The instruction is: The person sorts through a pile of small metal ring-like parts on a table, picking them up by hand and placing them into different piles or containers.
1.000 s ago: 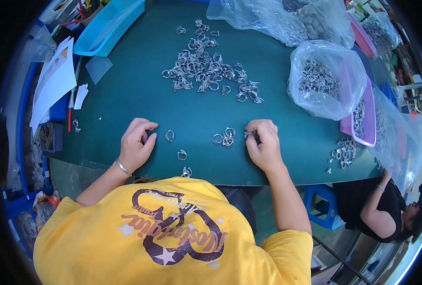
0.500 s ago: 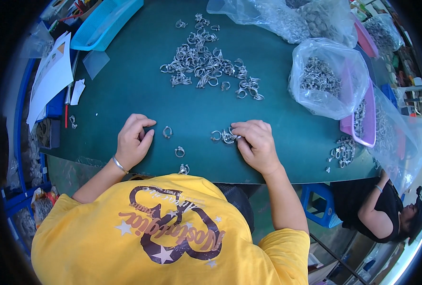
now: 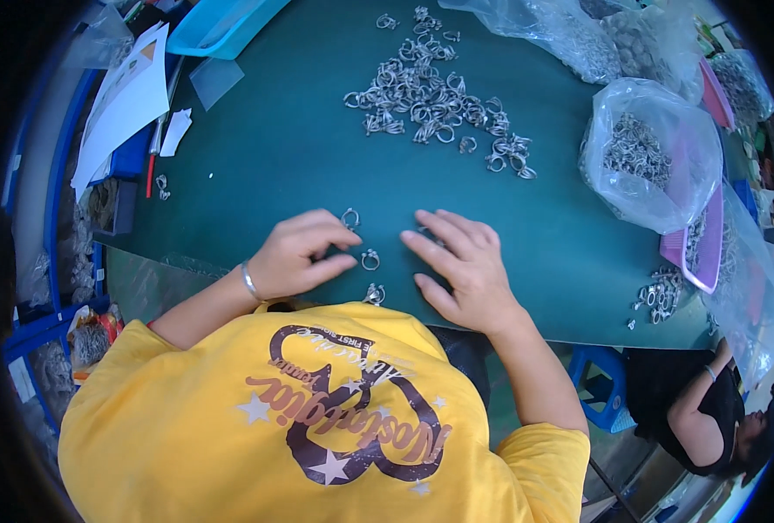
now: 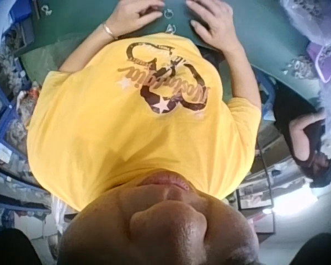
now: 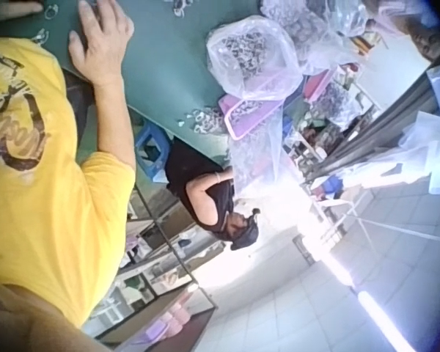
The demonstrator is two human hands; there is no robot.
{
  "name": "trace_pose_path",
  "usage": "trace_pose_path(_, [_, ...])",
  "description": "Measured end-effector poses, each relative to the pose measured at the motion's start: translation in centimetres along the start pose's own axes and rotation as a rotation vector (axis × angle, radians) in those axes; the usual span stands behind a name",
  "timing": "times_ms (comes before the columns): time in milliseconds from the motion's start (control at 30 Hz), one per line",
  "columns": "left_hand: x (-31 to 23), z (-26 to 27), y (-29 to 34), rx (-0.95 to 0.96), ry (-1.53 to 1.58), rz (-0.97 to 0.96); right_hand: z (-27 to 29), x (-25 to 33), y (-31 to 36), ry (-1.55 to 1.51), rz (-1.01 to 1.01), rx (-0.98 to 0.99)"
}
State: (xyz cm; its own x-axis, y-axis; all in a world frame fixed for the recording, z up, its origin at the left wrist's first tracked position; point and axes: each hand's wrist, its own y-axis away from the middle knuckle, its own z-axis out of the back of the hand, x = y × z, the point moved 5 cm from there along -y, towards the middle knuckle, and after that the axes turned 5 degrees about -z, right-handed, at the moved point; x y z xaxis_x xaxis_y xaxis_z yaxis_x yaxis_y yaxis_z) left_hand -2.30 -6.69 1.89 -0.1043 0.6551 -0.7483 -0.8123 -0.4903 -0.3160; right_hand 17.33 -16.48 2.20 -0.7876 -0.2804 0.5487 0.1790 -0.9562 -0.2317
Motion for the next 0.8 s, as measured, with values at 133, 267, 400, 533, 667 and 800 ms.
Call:
trace_pose_path(133, [-0.2,-2.0,-0.9,0.035,-0.033,-0.113,-2.1,2.0,-1.7,0.072,0.114,0.014])
trace_pose_path(267, [-0.1,0.2,-0.6,-0.055,0.036,0.075,-2.2,1.4,-1.5,0.009,0.079,-0.051])
trace_pose_path(400, [0.8,1.3,1.0,-0.099,-0.013,0.145,-1.9,2.1,-1.2,-0.049,0.156,0.050])
trace_pose_path(533, [0.3,0.8,0.0,-0.064,-0.178,0.172,-3.2,3.6,-1.0,-0.009,0.261,0.118])
trace_pose_path(667, [0.4,0.0,-1.3,0.006,-0.242,0.094,-2.3,1.8,-0.9,0.119,0.160,-0.082])
trace_pose_path(800, [0.9,-0.7,-2.0,0.024,-0.160,0.091,0.0,-1.3,-0.8,0.148,0.018,-0.298])
